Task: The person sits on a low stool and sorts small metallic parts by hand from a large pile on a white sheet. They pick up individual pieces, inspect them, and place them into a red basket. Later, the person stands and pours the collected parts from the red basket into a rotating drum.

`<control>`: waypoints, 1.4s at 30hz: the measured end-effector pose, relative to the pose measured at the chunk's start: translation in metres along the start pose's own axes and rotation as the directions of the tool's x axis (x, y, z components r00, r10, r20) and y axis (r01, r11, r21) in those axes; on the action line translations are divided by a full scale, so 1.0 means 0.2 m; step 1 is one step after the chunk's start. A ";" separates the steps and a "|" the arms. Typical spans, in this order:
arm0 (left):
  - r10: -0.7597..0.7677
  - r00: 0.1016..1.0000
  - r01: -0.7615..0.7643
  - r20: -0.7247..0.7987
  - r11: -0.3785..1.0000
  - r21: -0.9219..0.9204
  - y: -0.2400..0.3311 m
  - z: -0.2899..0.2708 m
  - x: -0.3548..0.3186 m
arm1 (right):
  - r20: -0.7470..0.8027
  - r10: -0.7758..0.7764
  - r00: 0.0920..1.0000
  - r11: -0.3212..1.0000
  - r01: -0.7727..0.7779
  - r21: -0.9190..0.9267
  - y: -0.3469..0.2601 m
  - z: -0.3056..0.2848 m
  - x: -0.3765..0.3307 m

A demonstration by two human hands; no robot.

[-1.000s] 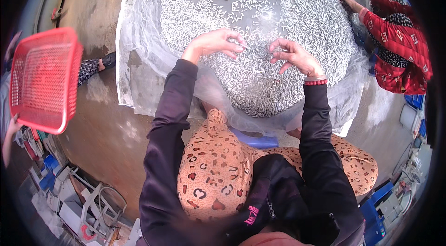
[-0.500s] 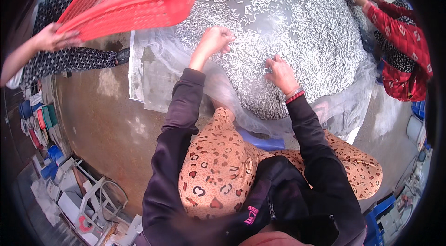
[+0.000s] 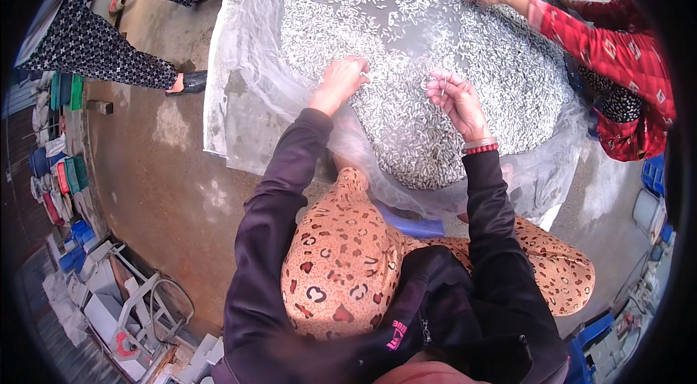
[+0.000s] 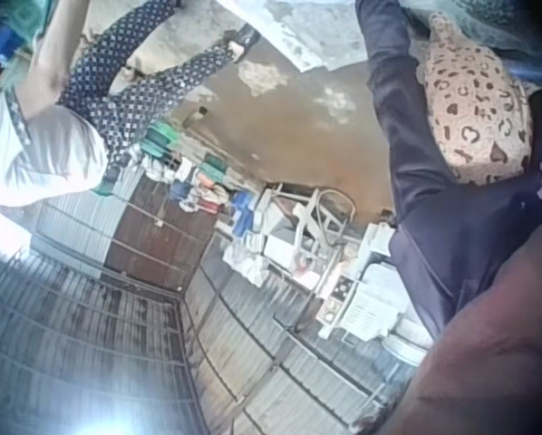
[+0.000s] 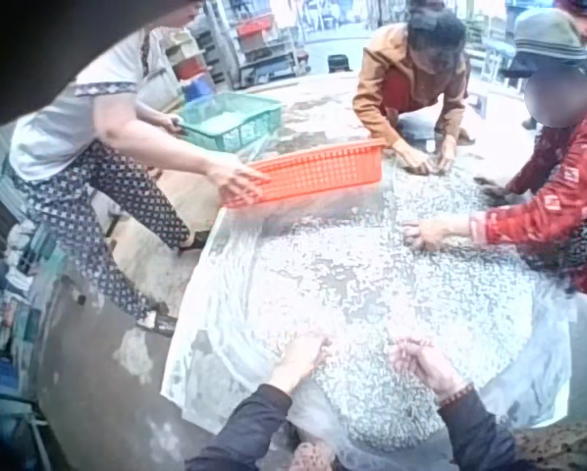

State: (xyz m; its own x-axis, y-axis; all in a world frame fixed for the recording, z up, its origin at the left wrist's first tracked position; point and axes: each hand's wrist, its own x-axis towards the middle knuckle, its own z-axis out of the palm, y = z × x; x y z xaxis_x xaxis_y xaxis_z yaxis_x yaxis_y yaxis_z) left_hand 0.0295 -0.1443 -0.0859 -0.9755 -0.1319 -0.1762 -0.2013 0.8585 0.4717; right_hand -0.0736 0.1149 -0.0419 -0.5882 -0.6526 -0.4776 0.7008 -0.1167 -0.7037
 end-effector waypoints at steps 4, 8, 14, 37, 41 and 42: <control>0.000 0.992 -0.025 -0.127 0.981 -0.194 0.01 -0.05 0.00 | -0.118 0.047 0.992 0.997 -0.054 -0.059 0.03 -0.05 0.02; -0.145 0.978 0.197 0.151 0.386 -0.901 0.02 -0.18 -0.01 | -0.188 -0.031 0.982 0.967 -0.018 -0.254 0.06 -0.11 0.08; -0.035 0.964 0.255 0.263 -0.163 -0.953 -0.05 -0.18 -0.15 | -0.290 -0.107 0.951 0.994 0.102 -0.032 0.04 -0.19 0.11; -0.244 0.967 0.198 -0.069 0.896 -0.396 0.00 0.04 -0.13 | -0.062 -0.244 0.968 0.141 -0.028 -0.990 0.17 -0.15 0.15; -0.181 0.974 0.137 -0.138 0.950 -0.280 -0.04 0.09 -0.08 | -0.040 -0.419 0.907 0.241 0.069 -0.968 0.13 -0.11 0.18; -0.216 0.973 0.180 -0.079 0.929 -0.323 -0.05 0.08 -0.07 | -0.108 -0.405 0.908 0.386 0.062 -0.921 0.11 -0.11 0.17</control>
State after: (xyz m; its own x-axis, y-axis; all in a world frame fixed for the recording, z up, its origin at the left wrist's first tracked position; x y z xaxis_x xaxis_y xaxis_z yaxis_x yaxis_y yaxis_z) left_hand 0.0469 -0.1435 -0.1017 -0.9129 -0.3529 -0.2049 -0.3913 0.6141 0.6854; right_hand -0.0876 0.1066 -0.0858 -0.8613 -0.4645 -0.2059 -0.1377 0.6036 -0.7853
